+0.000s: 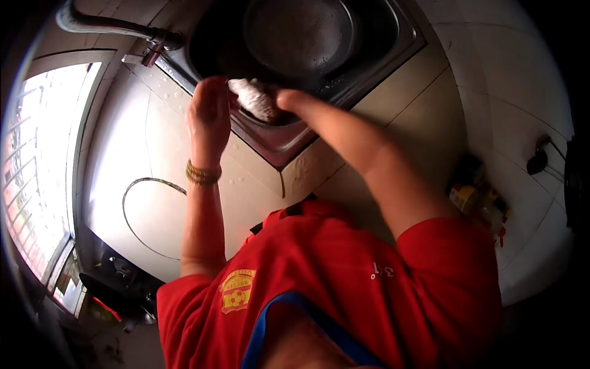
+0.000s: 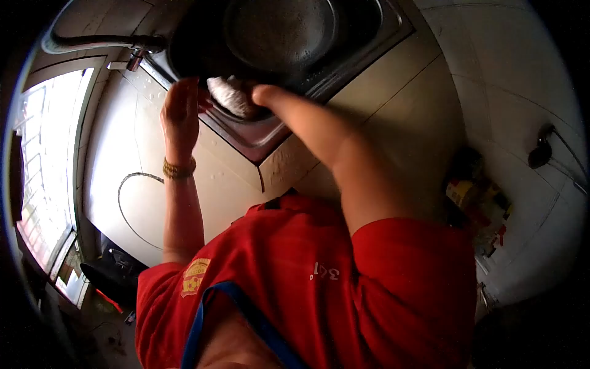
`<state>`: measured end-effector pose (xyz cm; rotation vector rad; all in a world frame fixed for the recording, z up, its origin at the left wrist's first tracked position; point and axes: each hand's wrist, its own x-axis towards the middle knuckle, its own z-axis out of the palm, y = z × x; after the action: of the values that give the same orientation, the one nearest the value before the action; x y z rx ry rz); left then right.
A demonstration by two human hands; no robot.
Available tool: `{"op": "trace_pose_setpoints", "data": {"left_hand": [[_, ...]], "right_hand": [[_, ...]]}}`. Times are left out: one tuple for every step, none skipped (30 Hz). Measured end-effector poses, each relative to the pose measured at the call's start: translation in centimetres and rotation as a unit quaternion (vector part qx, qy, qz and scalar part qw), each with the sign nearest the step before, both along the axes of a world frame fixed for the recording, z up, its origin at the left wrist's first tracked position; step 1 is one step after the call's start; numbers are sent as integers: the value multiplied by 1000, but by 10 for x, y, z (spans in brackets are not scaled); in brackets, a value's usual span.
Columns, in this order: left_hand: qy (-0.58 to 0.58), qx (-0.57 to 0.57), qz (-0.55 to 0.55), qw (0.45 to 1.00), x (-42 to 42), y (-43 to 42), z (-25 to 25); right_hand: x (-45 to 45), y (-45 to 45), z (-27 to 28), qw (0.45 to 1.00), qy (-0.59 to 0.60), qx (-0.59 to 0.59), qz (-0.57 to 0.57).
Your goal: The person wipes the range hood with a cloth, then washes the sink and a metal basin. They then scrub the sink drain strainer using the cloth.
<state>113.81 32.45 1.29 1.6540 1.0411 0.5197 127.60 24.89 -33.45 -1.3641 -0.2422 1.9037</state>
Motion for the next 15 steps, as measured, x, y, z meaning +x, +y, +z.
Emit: {"op": "trace_pose_setpoints", "data": {"left_hand": [[8,-5,-2,1000,5,4,-1],[43,30,-25,998,12,11,0],[79,65,-51,993,16,16,2],[86,76,-65,991,18,21,5],[90,77,-73,990,16,25,6],[49,49,-58,996,11,28,8],[7,20,-38,999,5,30,9],[-7,-9,-11,1000,-4,31,11],[-62,-9,8,998,-11,31,17],[-53,-3,26,998,-20,30,20],[-46,4,42,998,-28,30,24],[-38,11,60,997,-36,28,27],[-32,19,81,996,-42,27,27],[-37,32,84,995,-50,26,24],[-27,35,99,994,-53,23,24]], "right_hand": [[13,-7,56,982,-167,18,82],[25,-13,121,930,-328,13,165],[34,5,205,821,-416,58,386],[35,11,234,732,-451,62,507],[36,15,244,626,-476,67,614],[39,7,212,661,-474,125,568],[44,-3,180,690,-470,183,520],[50,-3,186,806,-373,100,448],[52,2,214,831,-334,127,425],[43,4,230,812,-333,109,466],[33,8,238,792,-334,91,503],[17,14,226,787,-358,81,496],[0,23,216,778,-384,85,489],[-15,34,203,774,-411,90,474],[-31,47,188,774,-436,98,449]]}}
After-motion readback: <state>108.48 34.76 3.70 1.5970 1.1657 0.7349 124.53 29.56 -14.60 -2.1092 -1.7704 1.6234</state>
